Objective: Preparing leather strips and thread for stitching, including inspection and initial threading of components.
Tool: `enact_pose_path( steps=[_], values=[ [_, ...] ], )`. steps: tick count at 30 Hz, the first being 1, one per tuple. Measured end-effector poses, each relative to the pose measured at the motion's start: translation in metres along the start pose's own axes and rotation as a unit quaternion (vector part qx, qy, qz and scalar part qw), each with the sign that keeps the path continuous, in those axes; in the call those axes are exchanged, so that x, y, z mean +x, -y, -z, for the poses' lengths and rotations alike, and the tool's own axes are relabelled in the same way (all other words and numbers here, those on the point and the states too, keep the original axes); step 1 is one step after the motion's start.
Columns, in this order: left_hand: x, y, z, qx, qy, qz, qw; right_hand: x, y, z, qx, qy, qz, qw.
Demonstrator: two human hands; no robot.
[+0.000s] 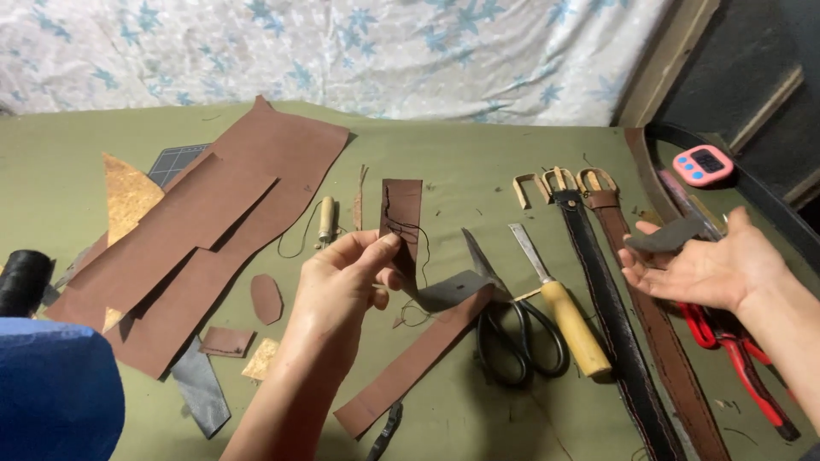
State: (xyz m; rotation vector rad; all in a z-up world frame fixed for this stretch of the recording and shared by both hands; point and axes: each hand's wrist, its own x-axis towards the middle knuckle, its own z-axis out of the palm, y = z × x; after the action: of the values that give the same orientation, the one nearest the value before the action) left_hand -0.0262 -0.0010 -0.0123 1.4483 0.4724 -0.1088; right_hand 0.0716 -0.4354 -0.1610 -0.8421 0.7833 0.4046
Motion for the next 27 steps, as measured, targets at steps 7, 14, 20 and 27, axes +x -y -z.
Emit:
enact_pose_path(
  steps=[7, 14, 20, 27],
  values=[
    [0.005, 0.008, 0.0, 0.007, 0.009, -0.001, 1.0, 0.05, 0.006, -0.018, -0.208, 0.044, 0.02, 0.977],
    [0.011, 0.011, -0.002, 0.001, 0.007, 0.023, 1.0, 0.043, -0.016, -0.102, -0.469, -0.007, 0.076, 0.88],
    [0.019, 0.03, 0.008, 0.001, 0.003, 0.021, 1.0, 0.16, -0.006, -0.094, -0.411, -0.047, 0.22, 0.884],
    [0.059, 0.121, 0.022, 0.231, -0.075, -0.024, 0.97, 0.112, -0.012, -0.152, -0.402, -0.206, 0.204, 0.869]
  ],
)
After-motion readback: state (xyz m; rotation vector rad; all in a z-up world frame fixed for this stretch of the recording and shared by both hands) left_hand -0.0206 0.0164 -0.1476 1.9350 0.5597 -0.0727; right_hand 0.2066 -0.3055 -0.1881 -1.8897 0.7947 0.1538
